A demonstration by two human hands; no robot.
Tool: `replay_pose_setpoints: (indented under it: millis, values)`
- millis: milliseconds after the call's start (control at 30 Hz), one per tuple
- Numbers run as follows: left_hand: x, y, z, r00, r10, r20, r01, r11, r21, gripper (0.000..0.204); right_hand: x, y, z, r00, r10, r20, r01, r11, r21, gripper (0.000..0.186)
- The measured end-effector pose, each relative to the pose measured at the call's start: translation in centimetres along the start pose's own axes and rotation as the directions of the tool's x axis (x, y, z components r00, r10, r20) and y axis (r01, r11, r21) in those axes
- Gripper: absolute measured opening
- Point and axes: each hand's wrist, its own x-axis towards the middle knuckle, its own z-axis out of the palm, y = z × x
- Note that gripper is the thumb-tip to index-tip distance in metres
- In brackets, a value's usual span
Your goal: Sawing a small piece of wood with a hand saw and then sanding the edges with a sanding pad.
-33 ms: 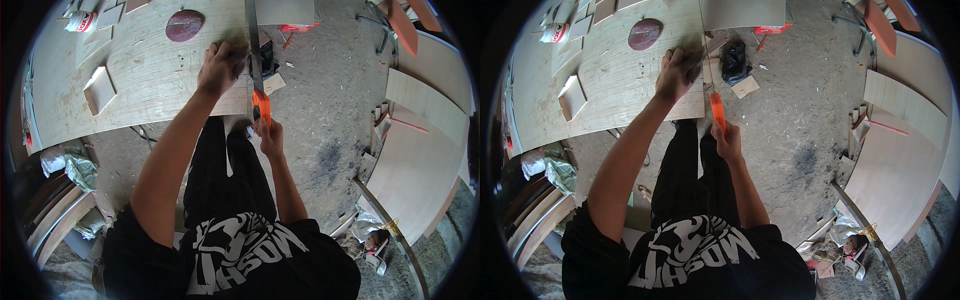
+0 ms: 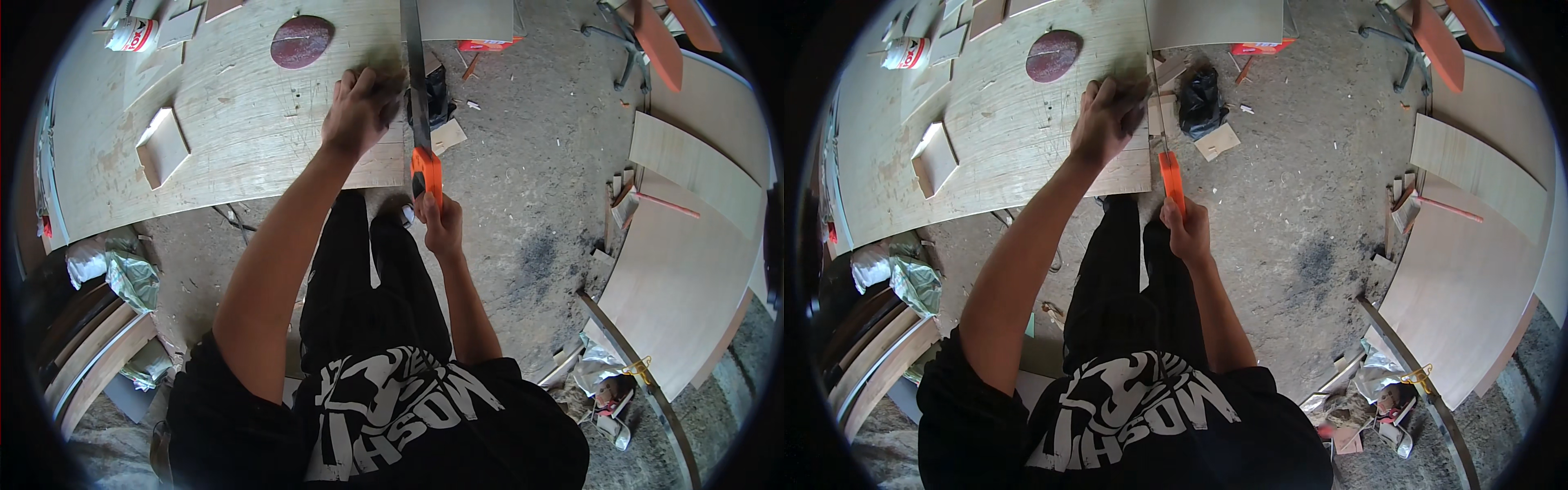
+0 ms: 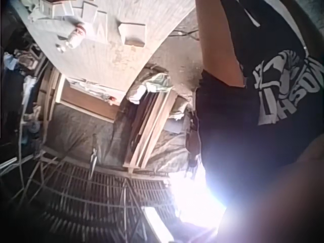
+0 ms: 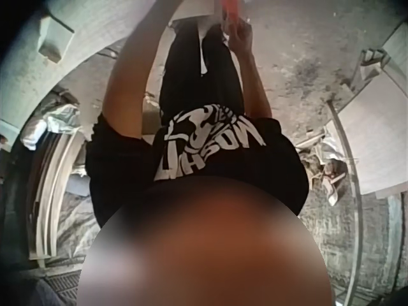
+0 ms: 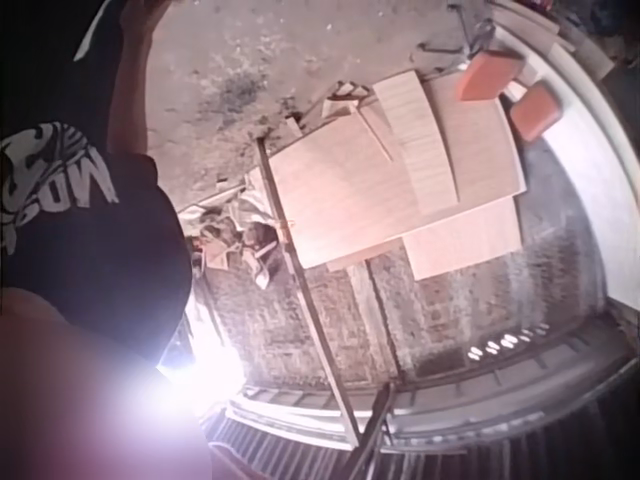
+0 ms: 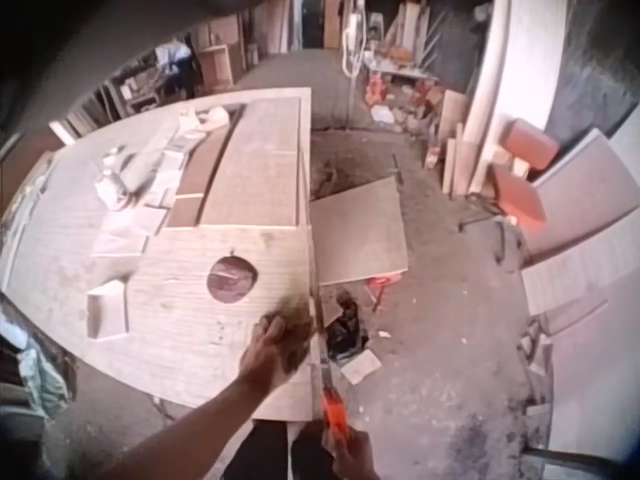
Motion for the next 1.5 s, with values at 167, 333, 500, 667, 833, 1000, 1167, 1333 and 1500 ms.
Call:
replay_pose_setpoints:
  millis: [167,333,500,667,833,1000,1167,1333,1500]
  values:
    - [0.0,0.1,0.0,1.000,0.003,0.006,-0.003,1.000,-0.007,0.042,0.2,-0.5,-0.9,0.999,0.021,0.023,-0.019,0.996,-0.089,0.037]
    - [0.0,-0.2,0.4,1.000,0.015,-0.028,-0.015,1.000,0.000,0.041,0.8,0.1,-1.4,0.998,0.031,0.054,-0.027,0.996,-0.086,0.037]
    - [-0.2,-0.5,0.8,1.000,-0.021,0.004,0.021,1.000,-0.003,0.037,0.9,1.8,-1.2,0.995,0.027,0.094,-0.021,0.998,-0.061,0.036]
    - [-0.1,-0.1,0.7,0.998,-0.004,-0.055,0.001,0.999,-0.045,0.035,0.6,3.6,-0.9,0.997,0.009,0.075,-0.009,1.000,-0.002,0.033]
    - [-0.1,-0.1,0.5,0.999,-0.008,-0.052,0.008,1.000,-0.009,0.038,-3.2,6.7,-1.8,0.997,0.059,0.048,-0.050,0.984,-0.172,0.033]
    - [0.2,-0.2,0.3,1.000,-0.010,-0.027,0.010,1.000,0.008,0.037,-7.6,8.3,-1.9,0.982,0.176,-0.065,-0.187,0.948,-0.257,0.030]
    - [0.0,0.1,0.5,1.000,-0.024,-0.001,0.024,1.000,0.015,0.038,-11.8,10.3,-4.9,0.975,0.223,0.020,-0.207,0.930,-0.303,0.025]
    - [0.1,0.4,0.4,0.999,-0.021,-0.027,0.020,0.999,-0.028,0.032,-15.3,10.0,-5.6,0.941,0.336,-0.024,-0.324,0.881,-0.344,0.027]
    - [0.1,-0.4,0.4,0.999,0.030,-0.033,-0.030,0.999,0.013,0.031,-14.0,5.6,-4.0,0.927,0.339,-0.163,-0.375,0.813,-0.446,0.032]
